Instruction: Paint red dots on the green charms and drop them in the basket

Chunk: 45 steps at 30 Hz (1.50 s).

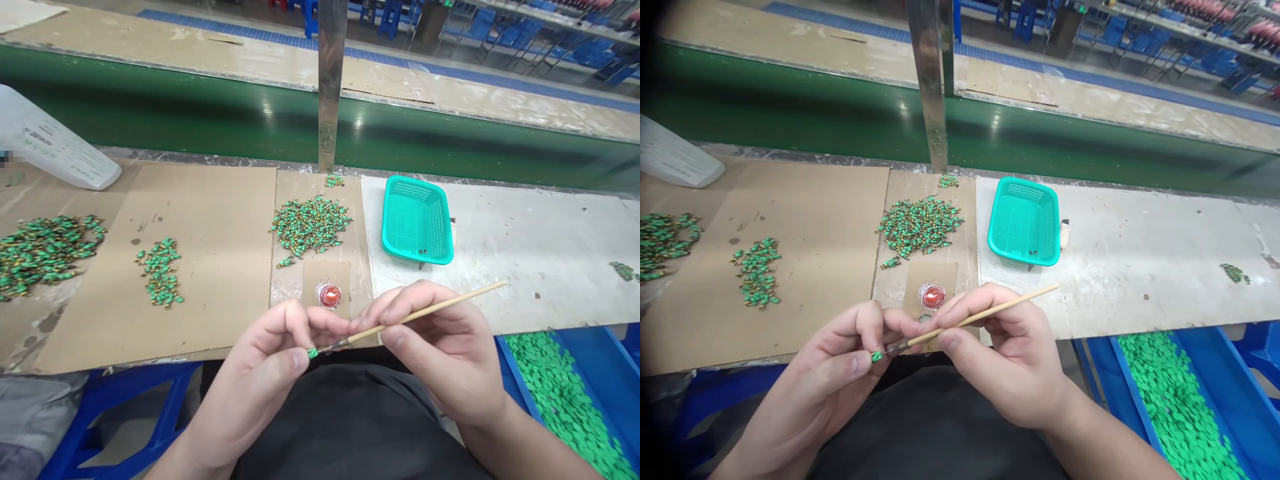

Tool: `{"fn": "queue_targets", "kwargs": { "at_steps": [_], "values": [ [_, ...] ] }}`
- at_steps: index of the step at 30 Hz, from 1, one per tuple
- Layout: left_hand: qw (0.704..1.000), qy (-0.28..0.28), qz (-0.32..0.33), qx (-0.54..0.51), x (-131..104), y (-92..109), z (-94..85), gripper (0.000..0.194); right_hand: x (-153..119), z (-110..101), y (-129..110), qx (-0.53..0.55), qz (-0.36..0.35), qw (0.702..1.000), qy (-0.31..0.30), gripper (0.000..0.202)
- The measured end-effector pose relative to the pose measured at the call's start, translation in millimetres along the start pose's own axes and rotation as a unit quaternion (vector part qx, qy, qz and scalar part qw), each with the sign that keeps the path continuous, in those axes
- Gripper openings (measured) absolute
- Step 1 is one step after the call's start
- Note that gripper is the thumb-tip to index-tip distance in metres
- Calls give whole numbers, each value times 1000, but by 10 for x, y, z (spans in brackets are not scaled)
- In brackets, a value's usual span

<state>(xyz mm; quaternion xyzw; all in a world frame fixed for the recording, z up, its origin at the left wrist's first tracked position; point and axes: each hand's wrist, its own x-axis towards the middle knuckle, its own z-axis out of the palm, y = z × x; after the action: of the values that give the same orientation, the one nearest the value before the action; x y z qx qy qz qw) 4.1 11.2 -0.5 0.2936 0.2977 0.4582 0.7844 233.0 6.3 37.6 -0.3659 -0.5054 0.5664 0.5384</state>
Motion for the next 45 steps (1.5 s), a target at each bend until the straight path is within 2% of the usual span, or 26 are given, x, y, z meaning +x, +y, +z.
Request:
{"fn": "queue_targets", "kwargs": {
  "at_steps": [6,11,15,19,23,28,36,42,45],
  "values": [
    [1000,-20,0,-12,8,-16,-4,15,7,17,-33,18,3,1000,7,15],
    [1000,-11,-1,-4,-1,-29,-37,16,59,38,-55,34,16,999,22,4],
    [998,53,34,24,30,59,-137,20,160,-103,68,-13,-1,997,70,15],
    [987,134,73,57,13,172,-319,28,239,-369,354,-111,73,985,108,36],
    [981,156,79,83,-32,185,-408,31,227,-523,605,-135,133,976,108,46],
    [982,159,69,79,-30,149,-373,33,205,-525,725,-132,165,972,100,48],
    [983,149,74,76,-19,150,-365,32,194,-591,789,-110,171,975,92,43],
    [986,129,76,73,3,121,-347,30,210,-597,859,-110,146,977,110,38],
    [988,121,71,68,-9,102,-328,28,213,-564,791,-106,113,980,125,32]
  ]
}}
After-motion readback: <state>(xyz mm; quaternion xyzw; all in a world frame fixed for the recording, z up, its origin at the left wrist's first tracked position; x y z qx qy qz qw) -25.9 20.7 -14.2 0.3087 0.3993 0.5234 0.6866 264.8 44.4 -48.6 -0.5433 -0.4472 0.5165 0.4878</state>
